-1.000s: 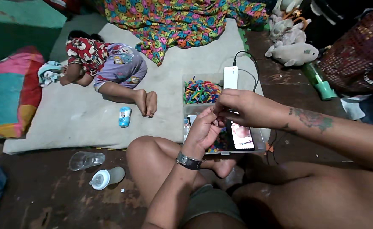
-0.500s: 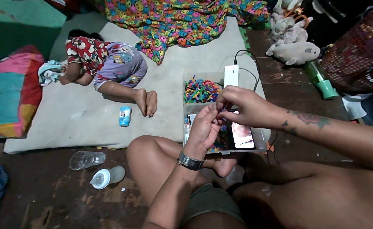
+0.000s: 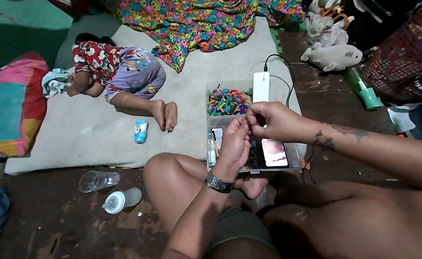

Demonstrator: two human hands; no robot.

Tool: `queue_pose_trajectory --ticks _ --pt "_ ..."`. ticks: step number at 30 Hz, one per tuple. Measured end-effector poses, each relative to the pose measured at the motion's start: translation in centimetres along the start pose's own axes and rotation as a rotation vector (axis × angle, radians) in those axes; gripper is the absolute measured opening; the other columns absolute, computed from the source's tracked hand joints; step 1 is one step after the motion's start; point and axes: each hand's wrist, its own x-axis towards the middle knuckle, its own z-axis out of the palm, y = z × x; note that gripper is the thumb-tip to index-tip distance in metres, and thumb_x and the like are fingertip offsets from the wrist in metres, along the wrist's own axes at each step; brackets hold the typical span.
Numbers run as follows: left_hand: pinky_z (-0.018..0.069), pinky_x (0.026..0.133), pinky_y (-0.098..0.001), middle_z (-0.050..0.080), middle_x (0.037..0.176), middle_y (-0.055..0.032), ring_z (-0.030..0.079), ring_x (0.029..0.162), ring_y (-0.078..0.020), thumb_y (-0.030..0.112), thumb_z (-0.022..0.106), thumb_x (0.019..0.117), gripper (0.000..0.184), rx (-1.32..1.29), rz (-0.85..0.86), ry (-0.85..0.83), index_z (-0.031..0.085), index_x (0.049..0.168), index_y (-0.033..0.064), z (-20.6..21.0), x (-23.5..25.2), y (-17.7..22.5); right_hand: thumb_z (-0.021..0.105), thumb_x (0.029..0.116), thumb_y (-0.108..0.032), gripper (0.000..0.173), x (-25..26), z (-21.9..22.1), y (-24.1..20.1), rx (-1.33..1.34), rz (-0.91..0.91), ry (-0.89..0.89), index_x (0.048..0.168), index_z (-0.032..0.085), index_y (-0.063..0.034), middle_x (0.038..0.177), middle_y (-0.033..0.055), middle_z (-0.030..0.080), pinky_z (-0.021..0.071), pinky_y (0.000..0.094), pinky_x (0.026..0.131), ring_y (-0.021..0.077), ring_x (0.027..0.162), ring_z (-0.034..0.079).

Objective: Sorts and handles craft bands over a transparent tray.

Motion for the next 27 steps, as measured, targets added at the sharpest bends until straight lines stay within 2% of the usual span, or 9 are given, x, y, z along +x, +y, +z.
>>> queue_pose_trajectory --ticks 3,6,9,11,13,15,19,24,27 --pt "0.0532 0.072 -0.0233 0.060 0.083 0.0000 0.059 0.073 -0.0071 0.005 0.046 0.1060 0.013 0.103 0.002 0.004 0.057 0.102 0.0090 0.2 0.1 -0.2 0.076 0.0744 0.007 0.021 -0.2 0.1 0.5 -0.072 -0.049 -0.022 0.075 0.059 -0.0059 0.081 0.0060 0.061 0.0511 0.0286 0.059 0.0125 0.068 0.059" --pt "0.0546 0.073 -0.0252 0.060 0.084 -0.0006 0.061 0.074 -0.0088 0.005 0.039 0.1077 0.017 0.068 -0.039 0.051 0.055 0.106 0.0078 0.3 0.5 -0.2 0.074 0.0742 0.006 0.016 -0.2 0.0 0.5 -0.149 -0.152 -0.015 0.075 0.063 -0.0053 0.079 0.0054 0.061 0.0522 0.0278 0.058 0.0119 0.067 0.060" --pt "0.0503 0.062 -0.0193 0.058 0.081 0.0021 0.055 0.063 -0.0052 0.012 0.040 0.1094 0.017 0.030 -0.006 0.119 0.056 0.106 0.0104 -1.0 1.1 0.1 0.071 0.0758 0.004 0.011 -0.2 -0.8 -0.1 -0.188 -0.224 0.041 0.079 0.064 -0.0040 0.079 0.0065 0.058 0.0505 0.0301 0.058 0.0144 0.067 0.057" --pt "0.0495 0.061 -0.0184 0.056 0.081 0.0024 0.053 0.062 -0.0045 0.013 0.043 0.1089 0.015 0.007 0.023 0.107 0.057 0.104 0.0113 -1.4 1.0 0.5 0.066 0.0862 -0.004 0.005 -0.2 -1.3 0.0 -0.120 -0.142 0.061 0.091 0.065 -0.0027 0.084 0.0071 0.059 0.0490 0.0302 0.060 0.0139 0.069 0.056" --pt "0.0505 0.063 -0.0192 0.056 0.082 0.0025 0.054 0.064 -0.0047 0.015 0.044 0.1090 0.013 0.017 0.031 0.084 0.056 0.105 0.0126 -1.3 0.7 0.7 0.066 0.0962 -0.013 0.011 -0.3 -1.4 0.1 -0.011 0.028 0.042 0.101 0.065 -0.0035 0.080 0.0039 0.060 0.0495 0.0286 0.061 0.0104 0.067 0.057" --pt "0.0515 0.065 -0.0202 0.057 0.084 0.0016 0.055 0.066 -0.0051 0.015 0.044 0.1089 0.012 0.062 0.042 0.058 0.056 0.107 0.0119 -1.0 0.5 0.8 0.064 0.1011 -0.022 0.015 -0.1 -1.4 -0.2 0.044 0.171 -0.007 0.103 0.066 -0.0069 0.078 0.0007 0.061 0.0490 0.0279 0.062 0.0075 0.067 0.057" --pt "0.0496 0.062 -0.0184 0.057 0.082 0.0017 0.053 0.063 -0.0040 0.012 0.045 0.1084 0.010 0.172 0.081 0.044 0.055 0.106 0.0116 -0.5 0.2 0.5 0.063 0.1028 -0.021 0.019 0.0 -0.6 -0.1 0.029 0.221 -0.014 0.090 0.069 -0.0082 0.070 0.0008 0.063 0.0484 0.0294 0.056 0.0086 0.060 0.058" --pt "0.0482 0.060 -0.0185 0.055 0.081 0.0017 0.051 0.062 -0.0039 0.014 0.042 0.1095 0.012 0.226 0.090 0.029 0.054 0.105 0.0129 -0.7 0.3 0.3 0.069 0.0985 -0.019 0.010 0.2 -1.0 0.3 0.050 0.235 -0.055 0.095 0.069 -0.0095 0.075 -0.0005 0.064 0.0514 0.0282 0.063 0.0065 0.065 0.060" --pt "0.0467 0.059 -0.0197 0.055 0.082 0.0015 0.051 0.063 -0.0043 0.018 0.041 0.1101 0.014 0.415 0.191 0.044 0.053 0.106 0.0128 -0.9 0.5 0.2 0.068 0.0976 -0.014 0.006 0.3 -0.9 -0.1 0.166 0.306 -0.039 0.096 0.069 -0.0085 0.078 0.0010 0.065 0.0514 0.0287 0.064 0.0079 0.067 0.060"
